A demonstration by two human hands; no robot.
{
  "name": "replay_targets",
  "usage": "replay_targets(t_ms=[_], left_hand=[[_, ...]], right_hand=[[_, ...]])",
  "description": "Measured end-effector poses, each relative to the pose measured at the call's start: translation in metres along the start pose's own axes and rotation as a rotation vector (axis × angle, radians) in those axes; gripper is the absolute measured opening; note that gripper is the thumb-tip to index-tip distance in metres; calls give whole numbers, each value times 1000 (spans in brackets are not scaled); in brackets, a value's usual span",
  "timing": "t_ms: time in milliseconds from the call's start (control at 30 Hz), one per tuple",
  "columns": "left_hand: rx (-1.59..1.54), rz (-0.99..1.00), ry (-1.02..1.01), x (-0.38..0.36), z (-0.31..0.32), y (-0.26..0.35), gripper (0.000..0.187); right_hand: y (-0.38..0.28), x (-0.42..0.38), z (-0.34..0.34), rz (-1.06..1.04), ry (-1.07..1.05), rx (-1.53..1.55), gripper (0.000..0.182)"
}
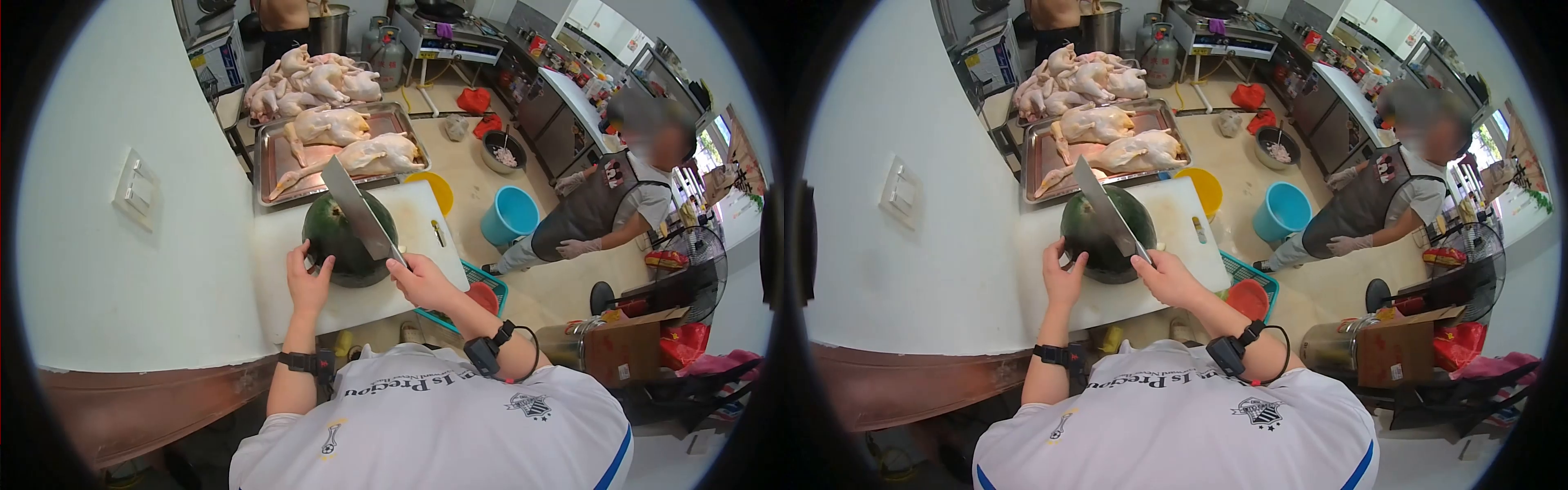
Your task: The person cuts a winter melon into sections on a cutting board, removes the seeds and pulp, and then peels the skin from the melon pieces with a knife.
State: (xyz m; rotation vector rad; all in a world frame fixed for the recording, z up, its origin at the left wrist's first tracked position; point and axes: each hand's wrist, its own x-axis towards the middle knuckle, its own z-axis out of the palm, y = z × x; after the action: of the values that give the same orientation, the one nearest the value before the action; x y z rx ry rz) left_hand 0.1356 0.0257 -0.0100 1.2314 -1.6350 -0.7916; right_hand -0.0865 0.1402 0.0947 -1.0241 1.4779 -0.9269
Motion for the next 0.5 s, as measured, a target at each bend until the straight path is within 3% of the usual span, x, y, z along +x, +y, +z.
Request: replay_targets(t_ms=[333, 500], left_hand=[[-6, -13, -3, 1, 0, 2, 56], [33, -20, 2, 0, -2, 1, 57]], right_hand=[[5, 5, -2, -50, -4, -65, 40], [-1, 2, 0, 35, -11, -29, 39]])
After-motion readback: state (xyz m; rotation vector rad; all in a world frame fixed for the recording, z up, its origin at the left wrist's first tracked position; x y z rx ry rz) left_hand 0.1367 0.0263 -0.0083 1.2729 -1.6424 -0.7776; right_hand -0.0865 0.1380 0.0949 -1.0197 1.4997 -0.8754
